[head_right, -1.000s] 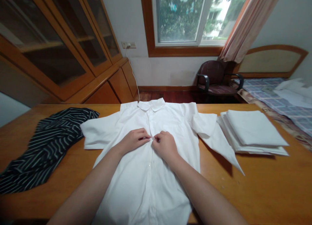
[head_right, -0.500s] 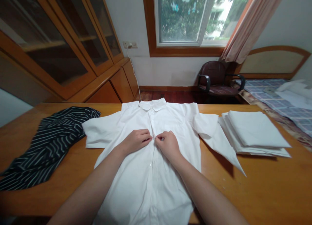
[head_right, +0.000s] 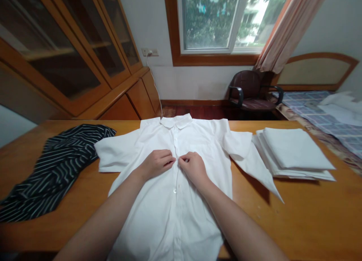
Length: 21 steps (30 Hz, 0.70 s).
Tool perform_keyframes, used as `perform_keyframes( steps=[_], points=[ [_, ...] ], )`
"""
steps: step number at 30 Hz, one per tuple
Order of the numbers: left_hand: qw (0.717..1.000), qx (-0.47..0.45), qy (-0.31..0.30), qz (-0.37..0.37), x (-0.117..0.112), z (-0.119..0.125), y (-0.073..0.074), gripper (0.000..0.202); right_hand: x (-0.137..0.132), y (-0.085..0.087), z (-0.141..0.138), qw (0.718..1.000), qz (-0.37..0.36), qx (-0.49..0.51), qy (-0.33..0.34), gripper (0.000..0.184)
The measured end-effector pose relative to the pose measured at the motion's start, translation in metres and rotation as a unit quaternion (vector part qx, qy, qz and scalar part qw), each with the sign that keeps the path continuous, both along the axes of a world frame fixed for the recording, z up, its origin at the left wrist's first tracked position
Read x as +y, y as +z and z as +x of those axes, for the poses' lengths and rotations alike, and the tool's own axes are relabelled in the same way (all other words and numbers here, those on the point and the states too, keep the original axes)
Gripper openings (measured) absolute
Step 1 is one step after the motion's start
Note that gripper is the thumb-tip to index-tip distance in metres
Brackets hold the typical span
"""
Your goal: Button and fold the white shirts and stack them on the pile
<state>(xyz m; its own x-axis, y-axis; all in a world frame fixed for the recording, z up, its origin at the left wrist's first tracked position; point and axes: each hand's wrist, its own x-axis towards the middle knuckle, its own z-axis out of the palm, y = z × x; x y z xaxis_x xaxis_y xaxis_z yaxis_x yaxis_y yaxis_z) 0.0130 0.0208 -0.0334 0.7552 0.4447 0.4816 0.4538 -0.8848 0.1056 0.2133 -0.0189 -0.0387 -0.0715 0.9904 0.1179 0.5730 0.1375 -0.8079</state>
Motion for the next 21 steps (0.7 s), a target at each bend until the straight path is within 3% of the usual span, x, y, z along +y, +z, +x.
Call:
perform_keyframes(
  steps=[11, 21],
  points=[
    [1.000, 0.017, -0.005, 0.012, -0.0008, 0.0006, 0.0014, 0.028, 0.0017, -0.0015, 0.0005, 1.000, -0.016, 0.018, 0.004, 0.020],
    [0.998, -0.005, 0.008, -0.061, 0.0018, -0.0017, 0.0003, 0.021, 0.0027, -0.0009, 0.0022, 1.000, 0.009, -0.006, 0.029, 0.033]
  ],
)
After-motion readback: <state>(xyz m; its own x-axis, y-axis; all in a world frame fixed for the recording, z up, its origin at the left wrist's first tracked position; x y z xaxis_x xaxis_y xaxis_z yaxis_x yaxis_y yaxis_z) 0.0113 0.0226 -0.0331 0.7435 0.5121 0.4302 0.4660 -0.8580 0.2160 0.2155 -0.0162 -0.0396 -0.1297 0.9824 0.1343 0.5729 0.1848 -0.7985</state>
